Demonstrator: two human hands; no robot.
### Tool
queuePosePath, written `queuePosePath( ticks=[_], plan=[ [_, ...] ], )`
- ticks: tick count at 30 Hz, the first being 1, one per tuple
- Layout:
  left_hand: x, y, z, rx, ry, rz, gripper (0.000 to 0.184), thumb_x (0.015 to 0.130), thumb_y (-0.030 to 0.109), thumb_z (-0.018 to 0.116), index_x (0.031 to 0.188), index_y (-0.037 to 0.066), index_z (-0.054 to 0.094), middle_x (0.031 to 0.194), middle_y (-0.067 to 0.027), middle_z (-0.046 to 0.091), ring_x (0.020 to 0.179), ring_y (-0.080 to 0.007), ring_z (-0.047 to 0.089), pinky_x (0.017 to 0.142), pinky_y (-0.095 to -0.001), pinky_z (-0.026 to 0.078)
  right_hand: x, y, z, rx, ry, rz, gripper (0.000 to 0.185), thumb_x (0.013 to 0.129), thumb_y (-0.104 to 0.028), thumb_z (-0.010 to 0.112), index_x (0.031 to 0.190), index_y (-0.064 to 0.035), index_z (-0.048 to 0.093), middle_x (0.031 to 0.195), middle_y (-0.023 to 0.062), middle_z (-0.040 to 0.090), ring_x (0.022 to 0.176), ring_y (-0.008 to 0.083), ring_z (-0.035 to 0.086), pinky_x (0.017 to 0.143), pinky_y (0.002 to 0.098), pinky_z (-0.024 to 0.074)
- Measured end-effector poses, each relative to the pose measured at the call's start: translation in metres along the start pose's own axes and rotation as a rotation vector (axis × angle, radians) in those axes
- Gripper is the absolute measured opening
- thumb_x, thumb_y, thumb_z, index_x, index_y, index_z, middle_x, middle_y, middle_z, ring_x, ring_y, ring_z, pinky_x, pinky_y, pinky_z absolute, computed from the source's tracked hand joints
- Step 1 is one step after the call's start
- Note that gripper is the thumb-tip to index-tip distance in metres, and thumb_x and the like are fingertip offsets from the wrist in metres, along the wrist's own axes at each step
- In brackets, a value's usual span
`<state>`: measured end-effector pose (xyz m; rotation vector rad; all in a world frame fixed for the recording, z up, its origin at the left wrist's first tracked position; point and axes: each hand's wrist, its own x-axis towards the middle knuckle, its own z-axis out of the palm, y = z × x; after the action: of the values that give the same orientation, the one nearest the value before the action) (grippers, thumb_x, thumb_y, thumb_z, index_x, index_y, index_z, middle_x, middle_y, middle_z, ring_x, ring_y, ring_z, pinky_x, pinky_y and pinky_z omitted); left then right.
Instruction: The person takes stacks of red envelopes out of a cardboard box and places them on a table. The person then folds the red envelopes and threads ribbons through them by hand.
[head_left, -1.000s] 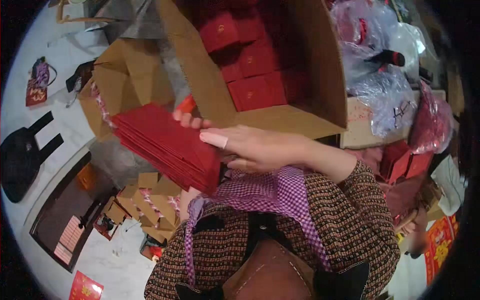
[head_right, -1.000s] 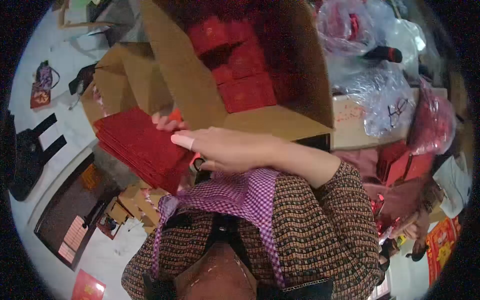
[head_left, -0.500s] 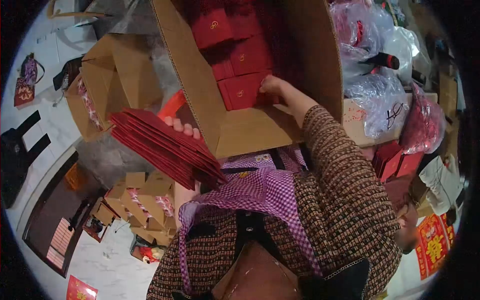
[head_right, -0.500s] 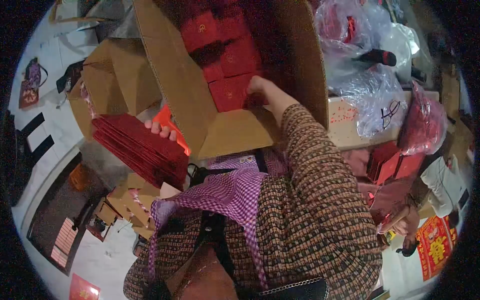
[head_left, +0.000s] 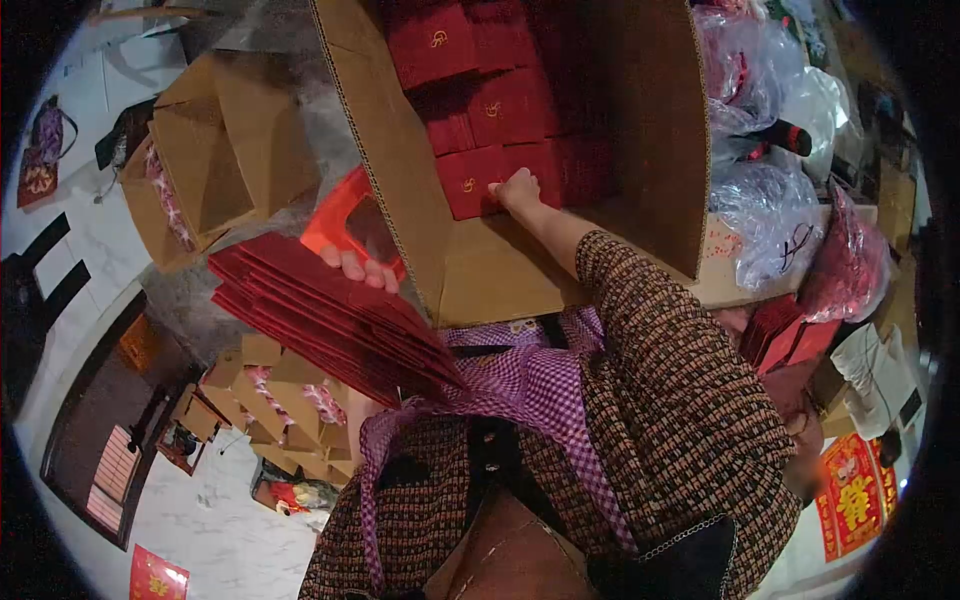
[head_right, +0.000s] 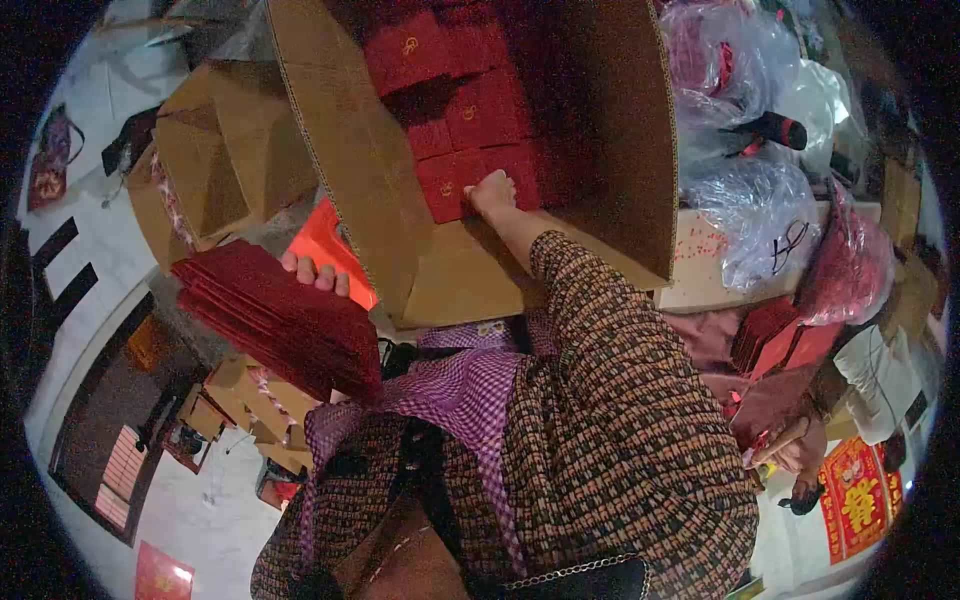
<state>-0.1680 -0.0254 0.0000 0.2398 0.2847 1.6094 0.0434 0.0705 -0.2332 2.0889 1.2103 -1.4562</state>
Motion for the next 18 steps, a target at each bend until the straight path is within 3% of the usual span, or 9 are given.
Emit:
queuePosePath(
  ticks=[3,8,10,11,13,14,17,18],
  plan=[
    [-0.003,-0.005,-0.005,-0.043,0.053,0.06,0.035,0.095,0.036,0.039,0.114,0.006,0.043,0.102,-0.0137,0.058,0.096,-0.0319,0.058,0.077,-0.0462,0.045,0.017,0.0,0.007,0.099,-0.109,0.096,0.067,0.073,-0.03,0.074,0.121,0.0037,0.042,0.125,0.0236,0.048,0.117,0.0378,0.045,0.097,0.0432,0.0393],
    [-0.003,-0.008,0.003,-0.018,0.119,0.082,0.032,0.095,0.035,0.038,0.109,0.006,0.043,0.1,-0.0122,0.057,0.093,-0.0312,0.058,0.074,-0.0452,0.044,0.018,0.006,-0.002,0.177,-0.087,0.063,0.071,0.074,-0.03,0.074,0.126,0.0035,0.038,0.127,0.0231,0.047,0.116,0.0384,0.046,0.098,0.0431,0.0382],
    [-0.004,-0.008,0.0,-0.035,0.091,0.086,0.034,0.095,0.036,0.037,0.11,0.006,0.043,0.102,-0.0126,0.057,0.093,-0.0313,0.058,0.076,-0.0464,0.044,0.02,0.009,-0.012,-0.199,-0.253,-0.35,0.051,0.076,-0.035,0.069,0.103,0.0073,0.058,0.104,0.0277,0.059,0.1,0.0391,0.057,0.084,0.043,0.0457],
    [-0.002,-0.007,-0.002,-0.037,0.09,0.087,0.034,0.095,0.036,0.037,0.11,0.006,0.043,0.102,-0.0126,0.057,0.093,-0.0313,0.058,0.076,-0.0464,0.044,0.007,0.007,-0.014,-0.207,-0.133,-0.361,0.038,0.078,-0.027,0.07,0.093,0.0061,0.059,0.098,0.0226,0.061,0.092,0.0327,0.06,0.077,0.0415,0.0447],
    [0.001,-0.004,-0.005,-0.029,0.003,0.055,0.035,0.096,0.036,0.035,0.112,0.005,0.042,0.104,-0.0135,0.056,0.095,-0.0315,0.057,0.078,-0.0472,0.044,-0.008,0.005,-0.04,-0.33,-0.172,-0.351,0.041,0.077,-0.028,0.07,0.098,0.0051,0.06,0.101,0.0237,0.061,0.096,0.0363,0.059,0.08,0.0414,0.0455],
    [0.0,-0.002,-0.006,-0.034,-0.003,0.056,0.035,0.096,0.036,0.035,0.112,0.005,0.042,0.104,-0.0135,0.056,0.095,-0.0315,0.057,0.078,-0.0472,0.044,0.002,0.024,-0.038,-0.249,-0.102,-0.336,0.044,0.077,-0.035,0.067,0.096,0.0038,0.063,0.097,0.0267,0.061,0.092,0.0389,0.059,0.079,0.0435,0.0481],
    [0.001,0.0,-0.008,-0.042,-0.025,0.011,0.037,0.093,0.038,0.041,0.113,0.007,0.041,0.105,-0.0103,0.054,0.097,-0.0291,0.055,0.079,-0.0452,0.04,-0.009,0.026,-0.069,-0.437,0.115,-0.204,0.045,0.076,-0.032,0.07,0.104,0.0026,0.06,0.101,0.0251,0.06,0.099,0.0363,0.057,0.082,0.0423,0.0478],
    [0.002,-0.001,-0.005,-0.052,-0.009,0.009,0.037,0.093,0.038,0.041,0.114,0.007,0.041,0.106,-0.0103,0.055,0.097,-0.0292,0.055,0.079,-0.0452,0.04,0.0,0.033,-0.075,-0.373,0.073,-0.21,0.045,0.075,-0.03,0.07,0.104,0.0027,0.059,0.102,0.0248,0.059,0.101,0.0361,0.056,0.083,0.0419,0.0472]
  ],
)
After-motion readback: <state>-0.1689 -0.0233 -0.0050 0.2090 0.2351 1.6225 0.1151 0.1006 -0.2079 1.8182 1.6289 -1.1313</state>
